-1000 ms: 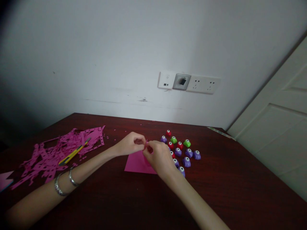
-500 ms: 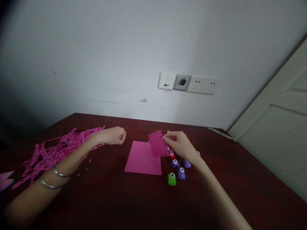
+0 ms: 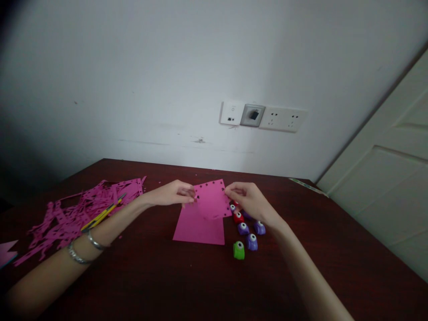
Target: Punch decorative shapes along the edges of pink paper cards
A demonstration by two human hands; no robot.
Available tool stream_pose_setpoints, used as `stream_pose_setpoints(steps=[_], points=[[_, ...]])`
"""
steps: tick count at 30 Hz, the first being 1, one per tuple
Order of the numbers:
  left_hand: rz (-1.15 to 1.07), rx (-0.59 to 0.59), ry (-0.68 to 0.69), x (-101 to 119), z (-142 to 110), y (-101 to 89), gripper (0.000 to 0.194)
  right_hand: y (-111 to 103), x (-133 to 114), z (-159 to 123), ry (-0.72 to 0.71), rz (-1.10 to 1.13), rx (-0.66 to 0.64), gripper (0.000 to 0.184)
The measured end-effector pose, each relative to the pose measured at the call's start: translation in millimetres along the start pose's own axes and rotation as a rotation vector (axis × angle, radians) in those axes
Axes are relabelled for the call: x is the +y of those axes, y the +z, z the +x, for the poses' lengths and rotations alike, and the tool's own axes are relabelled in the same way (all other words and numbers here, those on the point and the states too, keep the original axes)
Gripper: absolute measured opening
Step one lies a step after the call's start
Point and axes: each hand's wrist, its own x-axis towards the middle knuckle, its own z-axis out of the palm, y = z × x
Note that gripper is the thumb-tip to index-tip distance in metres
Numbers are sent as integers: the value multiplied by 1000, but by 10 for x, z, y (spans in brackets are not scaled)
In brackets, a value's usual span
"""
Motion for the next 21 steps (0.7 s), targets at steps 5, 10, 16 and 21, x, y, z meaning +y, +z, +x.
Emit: stream_pose_setpoints(steps=[5,10,16,21], points=[[-257,44,3,-33,15,81,25,-10,165,78,13,6,72,22],[-247,67,-21,-26,6,92,23,34,252,120,-6,-15,111,23],[-236,58,-69,-77,32,142,21,92,285,140,-37,6,108,25],[-278,65,-65,-96,24,117,19,79,301,153,-63,5,127,26]])
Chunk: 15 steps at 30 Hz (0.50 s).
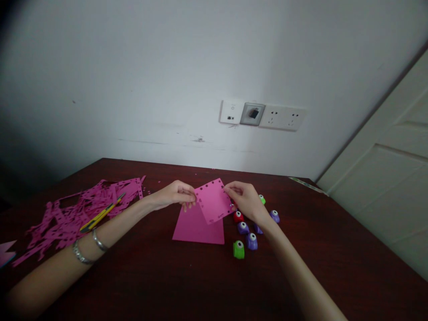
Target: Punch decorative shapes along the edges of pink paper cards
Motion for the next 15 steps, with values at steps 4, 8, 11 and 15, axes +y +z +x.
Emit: stream_pose_setpoints(steps=[4,8,11,15], points=[[-24,-28,1,36,-21,20,19,29,-8,-6,-3,-63,58,25],[-20,-28,-20,67,-33,71,17,98,-13,-15,-49,-138,111,22],[-34,-2,-40,49,-20,102,16,121,-11,-18,-95,-225,139,21],[-74,93,-67,2,14,137,16,135,-72,-57,-247,-498,298,19]])
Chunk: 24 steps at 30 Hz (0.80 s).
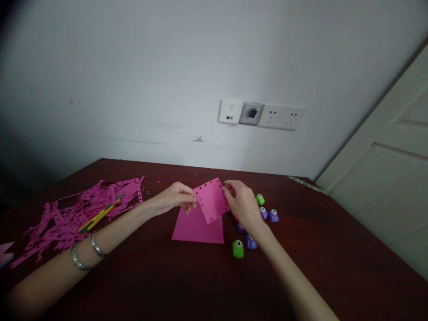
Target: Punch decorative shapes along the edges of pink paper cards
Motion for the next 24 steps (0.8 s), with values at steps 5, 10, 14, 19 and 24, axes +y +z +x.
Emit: stream_pose_setpoints(steps=[5,10,14,19,24], points=[[-2,90,-41,-6,17,80,12,43,-283,-105,-101,-44,-88,15],[61,70,-25,-14,12,143,11,228,-420,-205,-33,82,-262,15],[89,51,-20,-33,18,142,10,275,-380,-210,-1,119,-299,13],[116,46,12,-58,26,135,11,269,-360,-201,46,168,-322,11],[129,24,16,-52,11,151,11,276,-356,-202,50,157,-310,13]])
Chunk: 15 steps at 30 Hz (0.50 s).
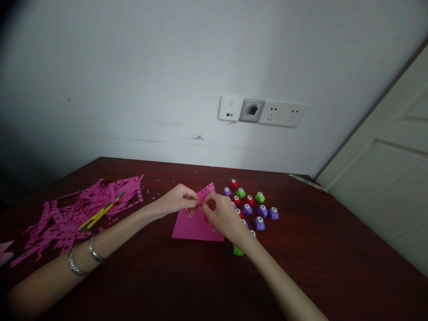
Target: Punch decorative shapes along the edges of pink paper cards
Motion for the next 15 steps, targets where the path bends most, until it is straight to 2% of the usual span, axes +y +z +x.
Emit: stream_pose_setpoints(steps=[4,9,15], points=[[7,7,-13,7,-3,7,10,-11,-10,-12,42,52,-44,12],[51,18,4,3,-8,7,12,5,-22,-28,30,98,-56,13],[51,31,-3,14,-15,20,13,37,18,-29,67,259,-114,14]])
